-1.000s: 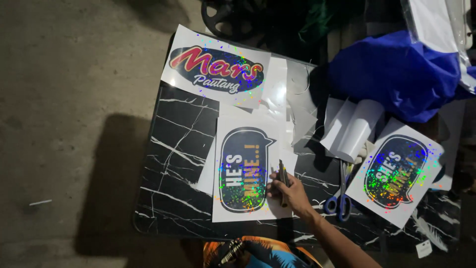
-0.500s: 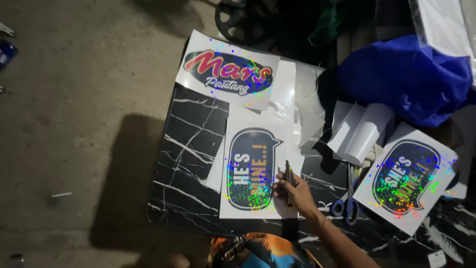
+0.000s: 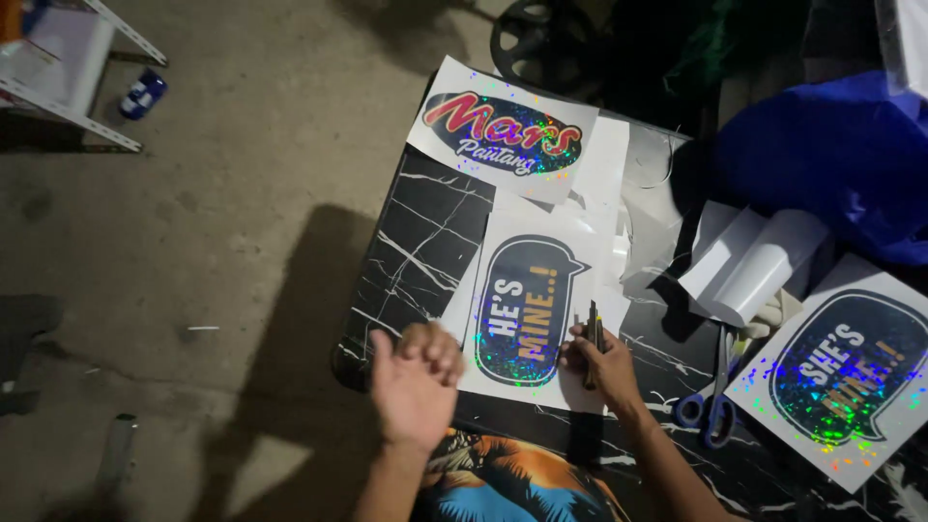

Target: Cut out printed holographic stickers using a utility knife.

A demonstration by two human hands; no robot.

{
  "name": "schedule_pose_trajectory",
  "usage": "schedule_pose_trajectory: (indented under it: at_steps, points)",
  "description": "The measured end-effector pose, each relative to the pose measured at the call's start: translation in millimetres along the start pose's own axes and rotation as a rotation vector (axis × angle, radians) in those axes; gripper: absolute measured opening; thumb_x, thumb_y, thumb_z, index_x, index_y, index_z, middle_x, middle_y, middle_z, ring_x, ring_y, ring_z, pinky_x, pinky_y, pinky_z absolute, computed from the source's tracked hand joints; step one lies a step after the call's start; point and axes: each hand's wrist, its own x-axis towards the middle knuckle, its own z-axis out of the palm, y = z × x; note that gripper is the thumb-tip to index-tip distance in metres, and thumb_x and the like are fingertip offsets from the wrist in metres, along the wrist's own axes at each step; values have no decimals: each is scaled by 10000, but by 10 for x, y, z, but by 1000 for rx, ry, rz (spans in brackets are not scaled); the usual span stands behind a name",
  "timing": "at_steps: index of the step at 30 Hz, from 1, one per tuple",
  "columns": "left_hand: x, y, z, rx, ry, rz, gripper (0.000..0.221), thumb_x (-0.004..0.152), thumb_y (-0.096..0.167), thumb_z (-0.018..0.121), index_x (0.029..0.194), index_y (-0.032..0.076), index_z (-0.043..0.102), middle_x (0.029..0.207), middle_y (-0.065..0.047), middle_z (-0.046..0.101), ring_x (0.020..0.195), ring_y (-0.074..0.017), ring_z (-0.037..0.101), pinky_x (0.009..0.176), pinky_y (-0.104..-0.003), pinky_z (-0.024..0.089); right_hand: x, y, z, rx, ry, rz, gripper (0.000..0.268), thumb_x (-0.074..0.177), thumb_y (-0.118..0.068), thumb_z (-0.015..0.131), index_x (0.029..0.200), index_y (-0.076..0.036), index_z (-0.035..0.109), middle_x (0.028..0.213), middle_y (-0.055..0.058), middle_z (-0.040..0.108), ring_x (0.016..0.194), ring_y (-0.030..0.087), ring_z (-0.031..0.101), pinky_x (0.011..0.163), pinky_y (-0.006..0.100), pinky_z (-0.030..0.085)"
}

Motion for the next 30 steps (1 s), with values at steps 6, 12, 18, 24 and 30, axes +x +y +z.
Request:
schedule_pose_trajectory:
  at_steps: [6,12,18,24,30]
  points:
    - [-129,-233,432,28,-174,-136,506,1073,570,376,810,138,365,832,-39,389,769,-177,396,683,-320,355,60,39,0,13,3,-2,228,978,-94,597,1177,6,648,887,163,741,706,236,739,641,348,616]
    - [-205,-359,578,59,-167,-195,504,1051,596,366,849,135,377,853,-38,391,783,-175,405,690,-319,365,11,9,6,10,-30,-27,230,980,-80,590,1175,30,642,904,161,754,736,228,744,661,337,613]
    - [-247,-433,643,108,-177,-206,511,1054,606,359,856,134,378,857,-36,392,789,-173,411,690,-318,372,71,64,-22,61,-56,-24,228,977,-77,594,1173,28,640,893,157,746,722,224,738,656,327,611]
    - [-233,-476,691,215,-244,-218,366,1042,463,456,881,144,375,865,-30,390,794,-154,407,687,-304,370,7,5,36,69,-30,-18,213,970,-79,605,1150,28,645,878,155,753,725,216,744,652,326,625]
    - [-193,-525,505,487,-334,-196,277,1054,217,571,885,158,360,774,3,364,687,-94,366,603,-263,330,57,86,30,109,-22,-26,212,964,-83,627,1149,18,649,843,137,731,674,209,724,611,336,611]
